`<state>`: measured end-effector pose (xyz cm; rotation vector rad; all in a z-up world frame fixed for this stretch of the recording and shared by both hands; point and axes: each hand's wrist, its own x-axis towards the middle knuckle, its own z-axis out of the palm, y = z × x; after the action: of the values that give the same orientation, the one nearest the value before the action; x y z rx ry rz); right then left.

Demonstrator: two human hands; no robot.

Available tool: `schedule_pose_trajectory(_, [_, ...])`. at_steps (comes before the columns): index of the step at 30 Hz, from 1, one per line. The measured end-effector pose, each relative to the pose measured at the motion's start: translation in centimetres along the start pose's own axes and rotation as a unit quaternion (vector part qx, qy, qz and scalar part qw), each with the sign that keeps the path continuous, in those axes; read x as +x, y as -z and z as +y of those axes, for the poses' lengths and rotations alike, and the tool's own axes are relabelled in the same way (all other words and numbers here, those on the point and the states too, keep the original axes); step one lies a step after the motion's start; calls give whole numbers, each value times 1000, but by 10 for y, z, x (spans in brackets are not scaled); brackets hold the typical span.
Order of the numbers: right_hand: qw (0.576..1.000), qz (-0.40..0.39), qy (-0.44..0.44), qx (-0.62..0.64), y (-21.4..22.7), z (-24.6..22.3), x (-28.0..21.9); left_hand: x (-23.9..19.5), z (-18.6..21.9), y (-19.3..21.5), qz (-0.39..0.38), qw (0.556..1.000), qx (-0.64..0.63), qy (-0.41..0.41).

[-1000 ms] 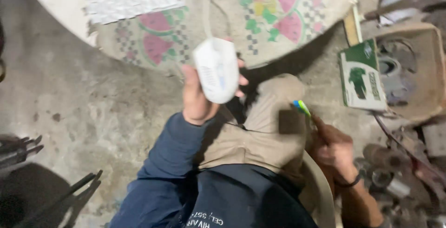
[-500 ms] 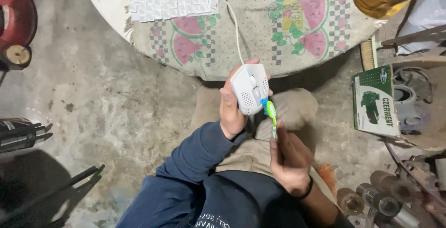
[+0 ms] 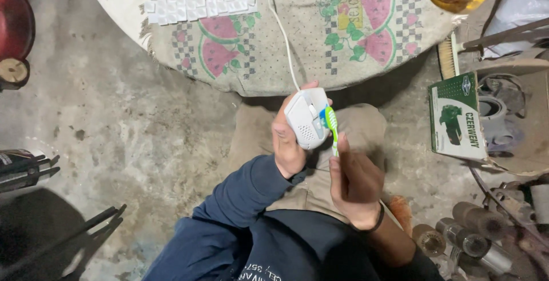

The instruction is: Cleaning a computer mouse and detached keyboard keys using a toothbrush and a wipe.

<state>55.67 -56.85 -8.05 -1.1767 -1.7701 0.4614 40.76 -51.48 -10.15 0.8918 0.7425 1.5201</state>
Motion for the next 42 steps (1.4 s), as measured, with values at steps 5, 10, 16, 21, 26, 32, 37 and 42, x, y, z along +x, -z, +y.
schedule_pose_trajectory(5, [1000, -20, -1, 24, 5, -5, -12, 6, 9, 0, -10, 1000, -9, 14])
schedule_pose_trajectory(10, [999, -27, -21, 23, 4, -11, -1, 2, 6, -2, 3, 999, -10, 32])
schedule_pose_trajectory(16, [999, -24, -17, 37, 3, -11, -5, 6, 11, -1, -17, 999, -35, 35])
schedule_pose_trajectory(21, [1000, -21, -6, 11, 0, -8, 6, -4, 5, -4, -13, 998, -38, 49])
schedule_pose_trajectory(26, [998, -34, -49, 32, -2, 2, -20, 0, 4, 2, -5, 997, -57, 43])
schedule_pose_trajectory(32, [998, -36, -34, 33, 2, -7, -7, 0, 10, 3, -7, 998, -50, 49])
schedule_pose_trajectory(37, [998, -43, -28, 41, 2, 1, -9, -2, 5, 3, -3, 999, -30, 42])
schedule_pose_trajectory(42, [999, -33, 5, -3, 8, 1, -8, 0, 11, 2, 2, 1000, 26, 15])
